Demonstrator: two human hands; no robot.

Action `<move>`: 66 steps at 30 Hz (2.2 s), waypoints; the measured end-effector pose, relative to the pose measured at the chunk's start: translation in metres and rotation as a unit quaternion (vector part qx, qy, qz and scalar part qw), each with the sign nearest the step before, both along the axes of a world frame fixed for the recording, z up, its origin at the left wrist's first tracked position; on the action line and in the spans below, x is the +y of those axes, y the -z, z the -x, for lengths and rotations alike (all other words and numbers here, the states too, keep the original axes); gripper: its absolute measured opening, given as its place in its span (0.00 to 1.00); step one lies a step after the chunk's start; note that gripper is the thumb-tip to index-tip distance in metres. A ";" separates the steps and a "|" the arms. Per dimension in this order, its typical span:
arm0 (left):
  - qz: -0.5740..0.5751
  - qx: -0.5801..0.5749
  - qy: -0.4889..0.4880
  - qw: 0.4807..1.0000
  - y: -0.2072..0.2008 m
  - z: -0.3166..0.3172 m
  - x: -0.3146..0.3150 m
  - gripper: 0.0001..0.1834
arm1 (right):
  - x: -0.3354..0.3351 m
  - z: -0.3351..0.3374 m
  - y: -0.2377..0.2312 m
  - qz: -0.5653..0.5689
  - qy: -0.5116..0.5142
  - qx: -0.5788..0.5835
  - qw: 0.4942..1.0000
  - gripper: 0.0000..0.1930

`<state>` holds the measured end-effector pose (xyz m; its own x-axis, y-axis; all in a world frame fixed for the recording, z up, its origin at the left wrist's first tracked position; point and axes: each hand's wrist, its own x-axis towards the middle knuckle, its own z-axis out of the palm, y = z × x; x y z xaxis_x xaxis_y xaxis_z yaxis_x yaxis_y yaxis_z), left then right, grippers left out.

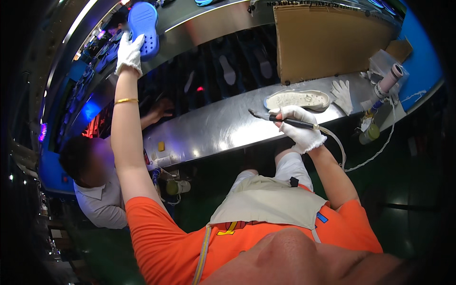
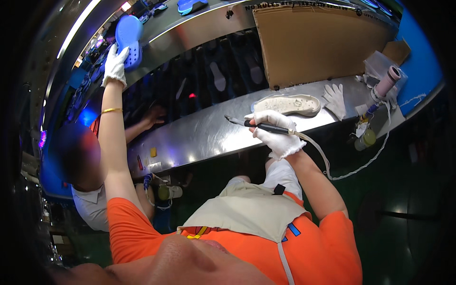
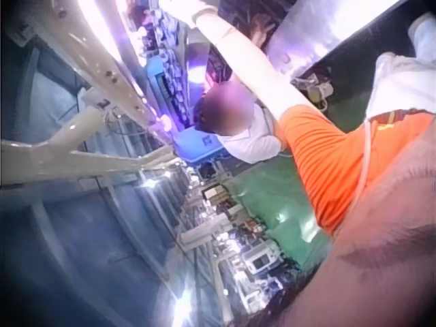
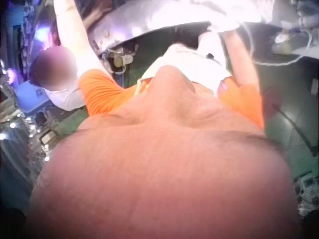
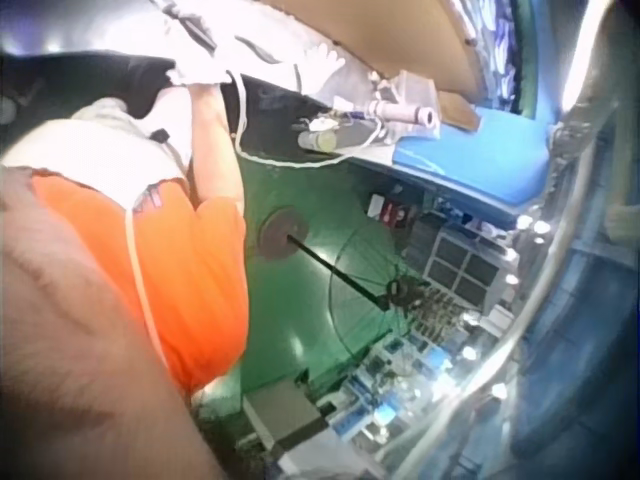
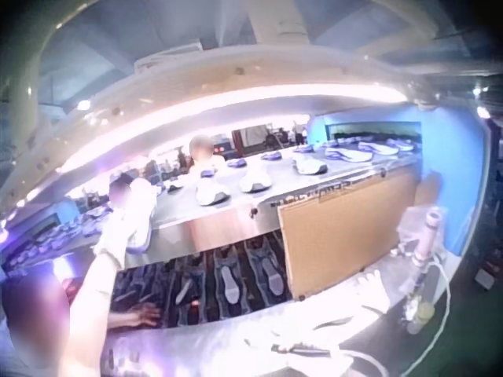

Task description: The person repeatedly picks up blue clogs from a conveyor belt and uses a handheld rotary tool to trim or smooth the soles. After finishing each clog, they place it back on the belt and pick up the next one. A coworker is visible in the background performing a similar task.

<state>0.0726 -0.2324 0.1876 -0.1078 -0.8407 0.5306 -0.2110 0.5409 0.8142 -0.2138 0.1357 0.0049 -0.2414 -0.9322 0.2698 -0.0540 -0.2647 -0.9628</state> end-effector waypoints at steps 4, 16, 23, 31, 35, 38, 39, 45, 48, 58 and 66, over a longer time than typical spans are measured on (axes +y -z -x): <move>-0.152 0.150 0.269 0.939 0.033 0.026 0.099 0.19 | 0.004 0.002 0.005 0.022 0.043 -0.035 0.998 0.09; -0.463 0.496 0.413 0.607 0.202 0.073 0.291 0.42 | -0.016 -0.040 -0.013 -0.008 -0.046 -0.076 0.996 0.14; -0.481 0.473 0.277 0.684 0.217 0.096 0.316 0.40 | -0.012 -0.058 -0.001 0.021 0.015 -0.013 1.000 0.13; -0.512 0.441 0.251 0.693 0.213 0.085 0.307 0.43 | -0.002 -0.055 0.008 0.002 -0.071 -0.080 0.994 0.12; -0.508 0.405 0.255 0.716 0.215 0.082 0.299 0.41 | -0.002 -0.064 0.010 0.117 -0.032 0.086 0.989 0.11; -0.530 0.391 0.246 0.711 0.210 0.078 0.297 0.40 | 0.007 -0.057 0.006 0.116 -0.097 0.162 0.975 0.11; -0.539 0.389 0.230 0.711 0.214 0.075 0.294 0.41 | 0.010 -0.056 0.008 0.071 -0.099 0.100 0.988 0.10; -0.565 0.363 0.282 0.685 0.214 0.072 0.294 0.42 | 0.020 -0.057 0.012 0.130 -0.070 0.194 0.970 0.08; -0.588 0.356 0.295 0.664 0.216 0.070 0.302 0.44 | 0.034 -0.057 0.025 -0.020 -0.127 -0.027 0.991 0.08; -0.567 0.271 0.224 0.745 0.220 0.076 0.320 0.53 | 0.036 -0.047 0.025 -0.001 -0.114 -0.007 0.993 0.06; -0.412 0.498 0.370 0.667 0.222 0.087 0.281 0.56 | 0.012 -0.061 0.017 0.030 -0.143 -0.059 0.987 0.05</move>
